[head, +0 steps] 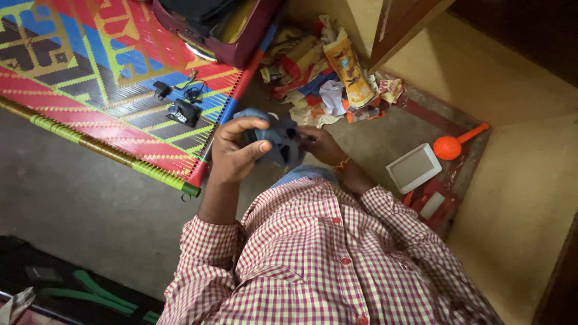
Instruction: The person folds a blue shirt on a colorful bed mat, smoothing the fabric and aligning the edges before placing it aside.
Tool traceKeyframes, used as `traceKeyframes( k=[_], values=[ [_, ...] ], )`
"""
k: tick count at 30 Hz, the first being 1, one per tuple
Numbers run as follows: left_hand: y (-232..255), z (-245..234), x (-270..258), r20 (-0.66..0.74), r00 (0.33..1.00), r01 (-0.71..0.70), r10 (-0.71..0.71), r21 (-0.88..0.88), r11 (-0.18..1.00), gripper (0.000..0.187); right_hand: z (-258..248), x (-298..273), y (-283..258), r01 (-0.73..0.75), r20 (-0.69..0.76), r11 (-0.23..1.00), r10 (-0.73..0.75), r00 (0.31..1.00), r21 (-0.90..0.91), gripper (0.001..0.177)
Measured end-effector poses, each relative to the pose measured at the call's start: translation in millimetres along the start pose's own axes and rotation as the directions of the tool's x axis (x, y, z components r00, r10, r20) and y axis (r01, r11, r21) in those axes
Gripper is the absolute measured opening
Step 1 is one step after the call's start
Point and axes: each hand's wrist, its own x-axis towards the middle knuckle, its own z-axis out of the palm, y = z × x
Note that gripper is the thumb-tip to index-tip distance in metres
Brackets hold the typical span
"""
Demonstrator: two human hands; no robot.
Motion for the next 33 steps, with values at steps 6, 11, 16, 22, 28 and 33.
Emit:
traceKeyframes(
  k=[6, 11, 16, 22, 28, 33],
  values=[
    [-2, -6, -2, -0.037, 0.999, 0.008, -0.010, -0.057, 0.998, 0.034, -3, -11, 10, 0.028, -0.168, 0.978, -0.064, 0.984, -0.208, 0.028],
    [12, -17, 4, -0.156, 0.987, 0.060, -0.037, 0.145, 0.988, 0.030, -54, -25, 21, 0.006, -0.492, 0.988, -0.083, 0.867, -0.157, 0.028],
    [25, -24, 11, -0.386, 0.837, 0.522, -0.388, 0.349, 0.778, 0.029, -100, -48, -24, 0.210, -0.524, 0.941, -0.323, 0.788, -0.264, 0.022],
    [-26, -51, 2, -0.295, 0.915, 0.403, -0.274, 0.661, 0.633, 0.039, -107, -73, -111, 0.127, -0.498, 0.792, -0.491, 0.715, -0.598, 0.019],
    [-113, -70, -13, -0.298, 0.866, 0.492, -0.402, 0.355, 0.795, 0.032, -104, -88, -146, 0.165, -0.418, 0.701, -0.578, 0.700, -0.693, 0.024],
    [-148, -55, -22, -0.138, 0.766, 0.533, -0.628, -0.410, 0.740, 0.023, -111, -99, -163, 0.205, -0.421, 0.736, -0.566, 0.709, -0.645, 0.029]
  ],
)
